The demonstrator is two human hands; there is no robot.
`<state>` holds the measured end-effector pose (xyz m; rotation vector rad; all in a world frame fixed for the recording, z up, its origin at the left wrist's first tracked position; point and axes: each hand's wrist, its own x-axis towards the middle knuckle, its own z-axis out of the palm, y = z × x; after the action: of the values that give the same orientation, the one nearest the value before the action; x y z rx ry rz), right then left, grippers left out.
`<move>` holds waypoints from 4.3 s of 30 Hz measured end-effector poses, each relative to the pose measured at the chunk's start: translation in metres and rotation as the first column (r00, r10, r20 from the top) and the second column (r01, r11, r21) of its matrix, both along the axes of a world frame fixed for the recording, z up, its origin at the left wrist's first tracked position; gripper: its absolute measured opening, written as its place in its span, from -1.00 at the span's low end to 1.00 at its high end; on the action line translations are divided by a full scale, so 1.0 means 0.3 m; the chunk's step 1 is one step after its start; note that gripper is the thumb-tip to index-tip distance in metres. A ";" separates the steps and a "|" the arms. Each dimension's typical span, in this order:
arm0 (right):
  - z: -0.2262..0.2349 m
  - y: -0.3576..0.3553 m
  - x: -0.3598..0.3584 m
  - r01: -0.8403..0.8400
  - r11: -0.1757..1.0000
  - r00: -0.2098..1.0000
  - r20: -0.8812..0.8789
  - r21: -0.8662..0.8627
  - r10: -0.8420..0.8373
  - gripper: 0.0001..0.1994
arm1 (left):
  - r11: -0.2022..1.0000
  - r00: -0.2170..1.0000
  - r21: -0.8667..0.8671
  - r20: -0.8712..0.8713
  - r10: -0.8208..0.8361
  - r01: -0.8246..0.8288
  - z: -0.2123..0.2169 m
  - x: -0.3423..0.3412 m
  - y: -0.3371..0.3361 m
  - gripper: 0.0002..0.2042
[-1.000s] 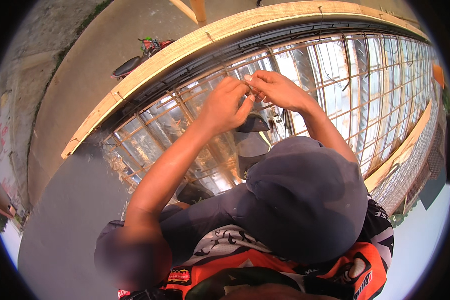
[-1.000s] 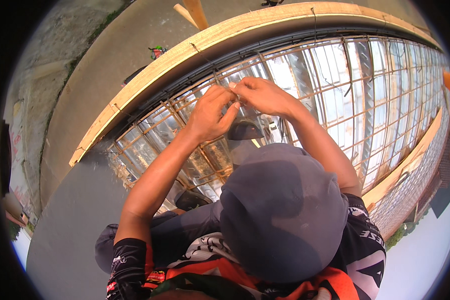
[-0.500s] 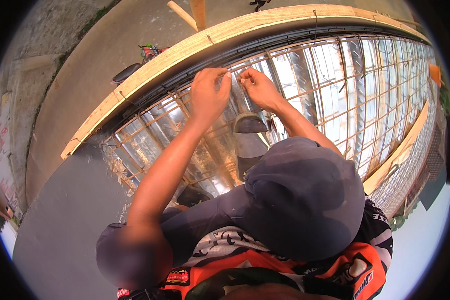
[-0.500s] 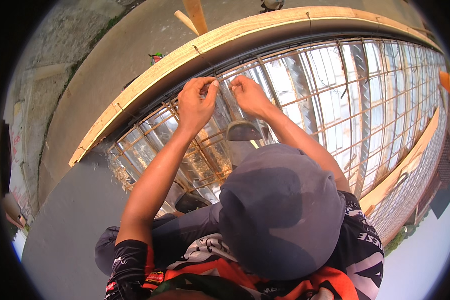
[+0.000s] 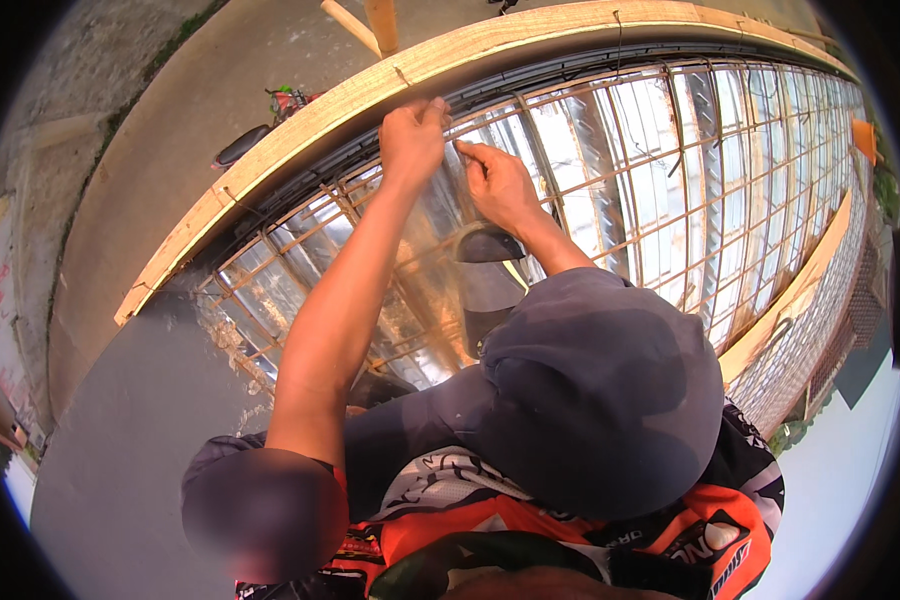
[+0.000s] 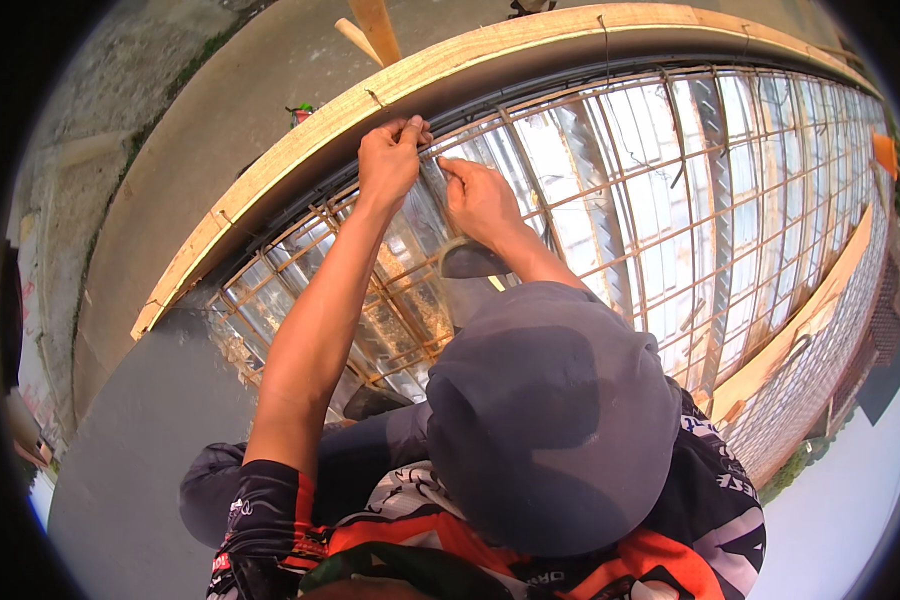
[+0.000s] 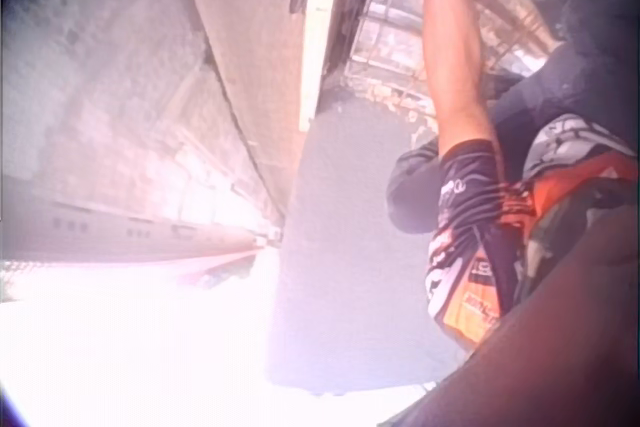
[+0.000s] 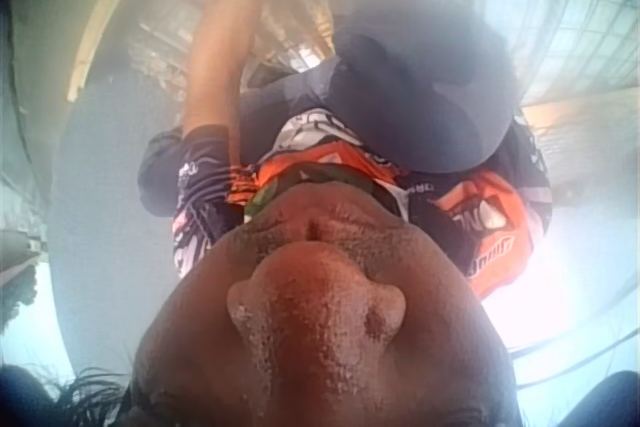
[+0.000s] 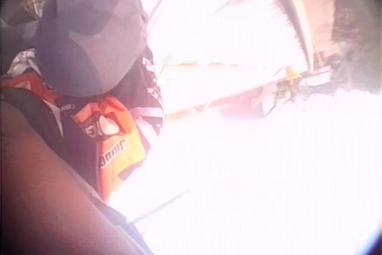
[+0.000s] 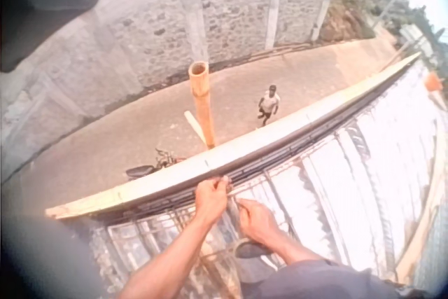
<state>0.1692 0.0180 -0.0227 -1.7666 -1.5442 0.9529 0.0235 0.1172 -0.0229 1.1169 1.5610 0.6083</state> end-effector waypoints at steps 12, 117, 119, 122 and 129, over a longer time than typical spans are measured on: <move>0.008 0.022 0.007 0.010 0.926 0.974 -0.204 -0.376 -0.093 -0.64 | 0.893 0.896 0.075 -0.063 -0.440 0.444 -0.014 -0.104 0.031 -0.70; 0.184 0.180 0.129 -0.088 0.952 0.976 0.165 -0.293 0.141 -0.77 | 0.954 0.949 0.096 0.113 -0.294 0.284 -0.033 -0.149 -0.008 -0.69; 0.139 0.253 0.161 -0.174 0.960 0.949 0.222 -0.221 0.224 -0.76 | 0.926 0.919 0.108 0.127 -0.374 0.362 -0.027 -0.167 0.008 -0.71; 0.129 0.324 0.135 -0.240 0.941 0.895 0.322 -0.237 0.309 -0.75 | 0.876 0.873 0.073 0.074 -0.482 0.477 0.016 -0.184 0.033 -0.68; 0.050 0.391 0.088 -0.362 0.920 0.788 0.478 -0.151 0.388 -0.75 | 0.768 0.748 0.077 0.187 -0.637 0.635 -0.029 -0.220 0.092 -0.63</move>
<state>0.1957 0.1351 -0.0077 -1.8755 -2.2908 0.7393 -0.0426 0.1449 -0.0316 1.4476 0.9030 0.2430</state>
